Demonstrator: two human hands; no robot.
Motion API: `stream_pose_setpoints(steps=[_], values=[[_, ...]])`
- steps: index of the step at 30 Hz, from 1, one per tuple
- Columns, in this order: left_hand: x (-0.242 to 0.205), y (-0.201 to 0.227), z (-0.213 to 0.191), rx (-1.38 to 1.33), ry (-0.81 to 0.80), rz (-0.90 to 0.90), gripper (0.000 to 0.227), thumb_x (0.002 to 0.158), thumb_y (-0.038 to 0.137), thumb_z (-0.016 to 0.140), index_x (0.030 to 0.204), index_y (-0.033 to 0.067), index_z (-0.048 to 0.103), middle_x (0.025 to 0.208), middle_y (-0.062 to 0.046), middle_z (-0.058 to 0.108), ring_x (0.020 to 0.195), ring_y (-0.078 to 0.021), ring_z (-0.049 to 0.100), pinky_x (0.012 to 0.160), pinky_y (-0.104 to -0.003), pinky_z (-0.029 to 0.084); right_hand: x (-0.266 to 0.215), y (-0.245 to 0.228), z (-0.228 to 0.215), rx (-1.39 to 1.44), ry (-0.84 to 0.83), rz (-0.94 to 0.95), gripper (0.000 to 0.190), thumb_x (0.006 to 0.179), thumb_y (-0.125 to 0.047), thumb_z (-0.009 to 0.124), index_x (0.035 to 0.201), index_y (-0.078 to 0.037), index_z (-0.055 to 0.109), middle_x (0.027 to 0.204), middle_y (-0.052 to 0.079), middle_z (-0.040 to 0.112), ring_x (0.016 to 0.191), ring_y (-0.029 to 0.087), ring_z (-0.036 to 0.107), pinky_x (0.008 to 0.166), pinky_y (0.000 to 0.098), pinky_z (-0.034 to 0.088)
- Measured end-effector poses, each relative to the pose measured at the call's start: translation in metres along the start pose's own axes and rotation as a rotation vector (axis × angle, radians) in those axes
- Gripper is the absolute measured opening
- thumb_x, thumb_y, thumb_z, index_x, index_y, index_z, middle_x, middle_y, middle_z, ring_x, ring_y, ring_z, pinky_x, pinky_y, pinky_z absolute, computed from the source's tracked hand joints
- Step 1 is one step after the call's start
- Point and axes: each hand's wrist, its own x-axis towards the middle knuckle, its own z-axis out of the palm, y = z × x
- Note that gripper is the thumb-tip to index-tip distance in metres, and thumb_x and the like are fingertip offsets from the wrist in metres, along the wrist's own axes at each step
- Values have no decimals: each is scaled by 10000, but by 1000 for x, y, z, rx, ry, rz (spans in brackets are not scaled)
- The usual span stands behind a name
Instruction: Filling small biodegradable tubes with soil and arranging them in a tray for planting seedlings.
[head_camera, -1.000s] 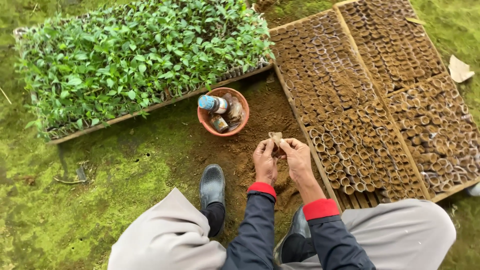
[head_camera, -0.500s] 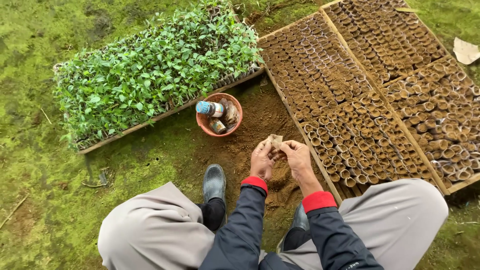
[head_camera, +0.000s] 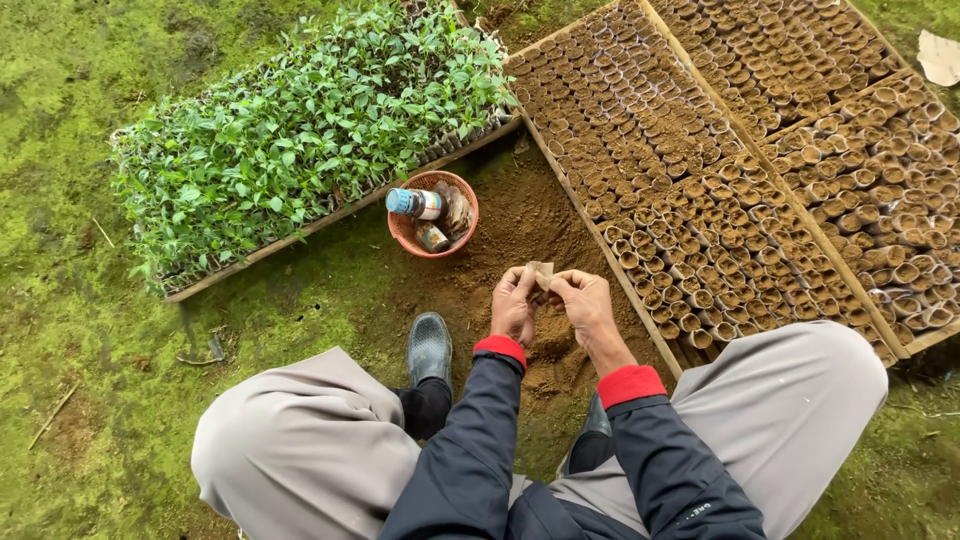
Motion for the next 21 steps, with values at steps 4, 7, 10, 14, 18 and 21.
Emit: stream_pose_setpoints(steps=[4,7,10,14,18,21], values=[[-34,32,29,-41,-11,-39,184,1068,241,572,1127,97,670,906,-87,732,795,-193,729,743,-334,609,-6,-2,1,8,20,5,99,810,-83,749,878,-11,755,692,120,712,574,118,685,490,192,538],[-42,37,37,-90,-28,-40,285,1052,351,607,1133,99,714,927,-125,739,814,-240,741,748,-357,620,-3,2,-2,35,58,-23,115,874,-122,753,908,-12,751,704,120,718,576,110,686,486,191,537],[-32,25,31,-83,-25,-1,185,1003,287,693,1016,104,716,872,-122,738,782,-242,746,718,-342,633,-7,-1,0,35,96,-42,137,896,-147,780,907,-16,742,699,123,718,568,111,682,477,188,529],[-6,-2,8,-67,70,30,95,982,167,732,941,86,704,746,-141,719,689,-266,756,646,-370,643,-12,0,2,-32,96,-85,107,909,-120,748,891,-15,737,703,116,718,587,102,669,492,181,519],[-4,-7,-1,-16,105,23,77,961,152,745,923,93,712,741,-114,720,658,-219,749,629,-344,662,-14,-2,0,-41,89,-114,128,916,-120,750,988,-17,723,730,124,718,608,107,664,506,193,533],[-2,-11,-5,34,64,18,74,957,144,754,932,77,736,748,-124,719,661,-208,739,633,-345,661,-19,-14,2,-26,58,-104,143,923,-101,733,1009,9,705,726,127,708,611,111,661,502,194,536]])
